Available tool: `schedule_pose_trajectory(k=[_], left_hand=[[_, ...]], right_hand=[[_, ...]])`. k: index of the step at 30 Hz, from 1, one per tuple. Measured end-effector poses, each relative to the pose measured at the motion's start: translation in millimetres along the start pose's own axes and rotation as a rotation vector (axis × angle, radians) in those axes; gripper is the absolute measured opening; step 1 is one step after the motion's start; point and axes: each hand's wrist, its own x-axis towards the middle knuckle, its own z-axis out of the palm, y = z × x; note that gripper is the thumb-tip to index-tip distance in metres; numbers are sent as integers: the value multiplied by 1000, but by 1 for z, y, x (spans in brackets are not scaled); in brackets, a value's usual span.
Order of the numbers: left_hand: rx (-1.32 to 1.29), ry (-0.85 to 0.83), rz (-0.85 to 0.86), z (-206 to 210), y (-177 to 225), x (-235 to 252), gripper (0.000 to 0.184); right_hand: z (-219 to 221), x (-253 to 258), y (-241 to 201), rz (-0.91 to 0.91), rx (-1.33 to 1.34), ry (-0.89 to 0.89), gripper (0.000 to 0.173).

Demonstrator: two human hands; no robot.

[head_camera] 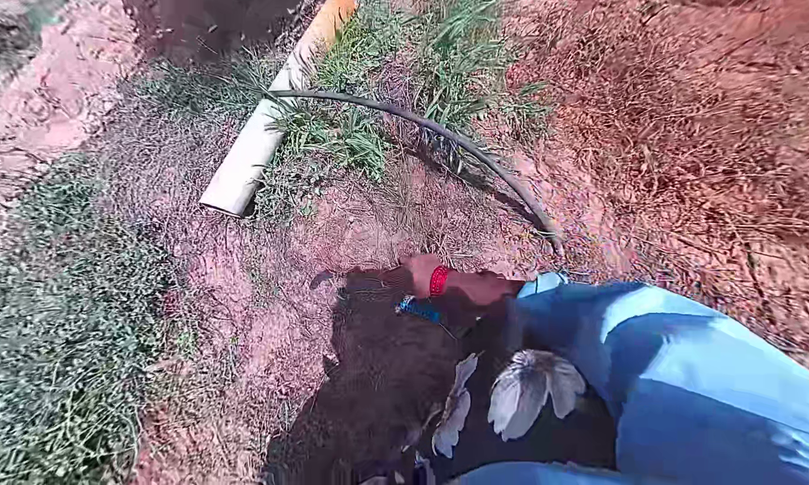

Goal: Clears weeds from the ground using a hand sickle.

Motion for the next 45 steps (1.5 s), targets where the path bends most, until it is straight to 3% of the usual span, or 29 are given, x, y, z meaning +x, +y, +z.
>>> schedule_pose_trajectory(k=[3, 6, 8, 10, 13, 16, 17, 19, 20, 24, 26, 27, 29, 30, 31, 33, 34, 37, 40, 45], left_hand=[[-31, 82, 199, 27, -37, 34, 54], [-49, 119, 233, 29, -45, 42, 56], [-82, 119, 205, 28, -43, 38, 57], [-104, 85, 154, 22, -31, 25, 56], [-107, 45, 116, 22, -31, 23, 56], [-89, 68, 197, 29, -50, 36, 57], [-89, 53, 196, 28, -49, 36, 57], [-95, 44, 189, 26, -49, 36, 57], [-96, 45, 186, 28, -50, 37, 57], [-157, 56, 211, 27, -57, 33, 58], [-113, 195, 460, 15, -53, 3, 55], [-93, 278, 522, -3, -28, -33, 51], [-274, 214, -127, -58, 96, -137, 40], [-323, 221, -299, -71, 123, -154, 38], [-345, 253, -143, -63, 100, -145, 38], [-189, 374, 442, -6, -15, -50, 47], [-143, 374, 472, 18, -48, -4, 53], [-76, 169, 205, 32, -54, 31, 57], [-48, 74, 121, 27, -45, 25, 58], [-33, 54, 71, 19, -30, 18, 56]], right_hand=[[-39, 14, 23, 155, 2, 232, 85], [-85, 32, 68, 362, -34, 440, 87], [-100, 39, 91, 504, -5, 429, 104], [-97, 37, 96, 570, 33, 380, 111], [-66, 33, 79, 493, -57, 277, 108], [-25, 24, 46, 237, -267, 195, 73], [-21, 21, 33, 178, -302, 134, 69], [-39, 16, 4, 148, -309, -16, 82], [-48, 24, -3, 138, -303, -10, 87], [-99, 82, -10, 38, -171, 398, 66], [-116, 106, -7, 95, -47, 434, 69], [-117, 118, 0, 145, 13, 440, 75], [-107, 145, 15, 222, 76, 499, 76], [-103, 151, 15, 234, 88, 526, 70], [-101, 150, 11, 232, 95, 510, 63], [-99, 136, 1, 193, 56, 412, 39], [-97, 125, -2, 162, 12, 340, 33], [-72, 88, 0, -20, -119, 122, 28], [-33, 44, 6, -107, -171, 93, 35], [23, -11, 13, -153, -211, 187, 79]])
